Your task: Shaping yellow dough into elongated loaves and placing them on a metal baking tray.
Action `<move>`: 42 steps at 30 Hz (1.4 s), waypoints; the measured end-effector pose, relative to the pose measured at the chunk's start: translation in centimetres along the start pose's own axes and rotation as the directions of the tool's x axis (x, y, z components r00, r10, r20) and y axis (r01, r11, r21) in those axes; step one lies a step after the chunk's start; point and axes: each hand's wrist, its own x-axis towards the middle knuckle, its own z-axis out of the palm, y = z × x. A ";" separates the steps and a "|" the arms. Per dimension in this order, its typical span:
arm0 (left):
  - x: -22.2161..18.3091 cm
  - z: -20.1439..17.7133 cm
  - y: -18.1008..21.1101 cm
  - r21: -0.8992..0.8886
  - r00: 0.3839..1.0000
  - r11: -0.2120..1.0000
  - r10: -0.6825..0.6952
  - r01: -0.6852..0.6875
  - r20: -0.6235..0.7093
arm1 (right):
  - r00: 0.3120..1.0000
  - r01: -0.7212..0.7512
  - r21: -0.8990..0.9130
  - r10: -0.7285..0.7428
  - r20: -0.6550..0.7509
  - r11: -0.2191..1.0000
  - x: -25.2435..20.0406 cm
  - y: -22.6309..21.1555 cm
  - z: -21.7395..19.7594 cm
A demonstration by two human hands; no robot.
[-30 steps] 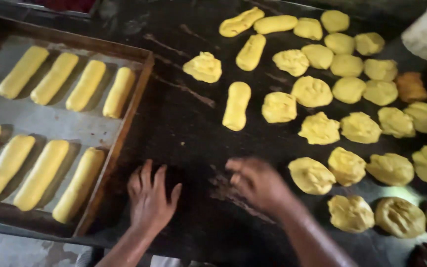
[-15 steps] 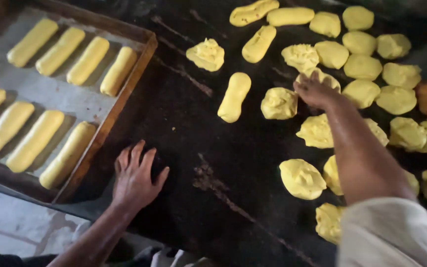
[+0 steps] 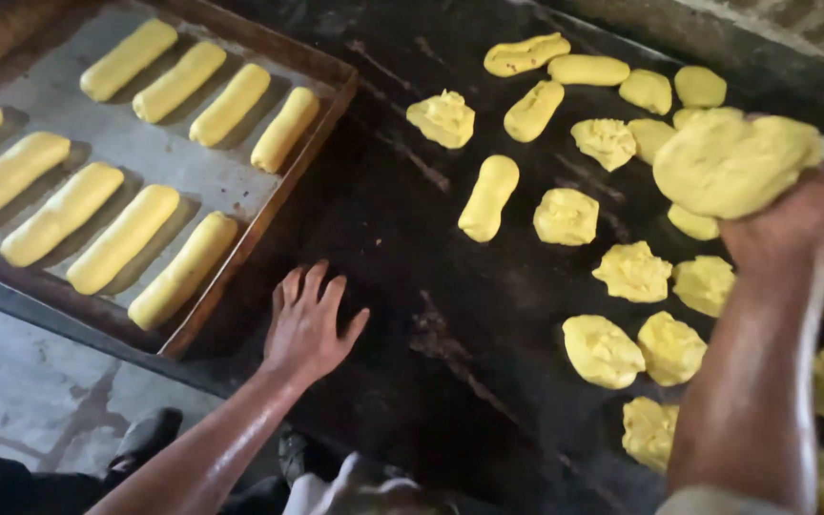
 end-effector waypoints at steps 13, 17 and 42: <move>-0.5 -0.5 -1.2 -0.112 0.985 0.987 0.103 -0.119 -0.139 | 0.823 0.512 -0.709 0.513 0.243 -0.485 -26.4 22.5 3.2; -0.7 -0.2 -1.1 -0.183 0.971 0.973 0.101 -0.142 -0.219 | 0.687 0.489 -0.872 0.604 0.405 0.028 -21.4 17.7 3.3; 5.3 6.7 12.3 -0.022 0.915 0.920 0.392 -0.392 0.096 | 0.742 0.525 -0.595 -0.015 0.670 -0.609 -18.3 23.8 -2.2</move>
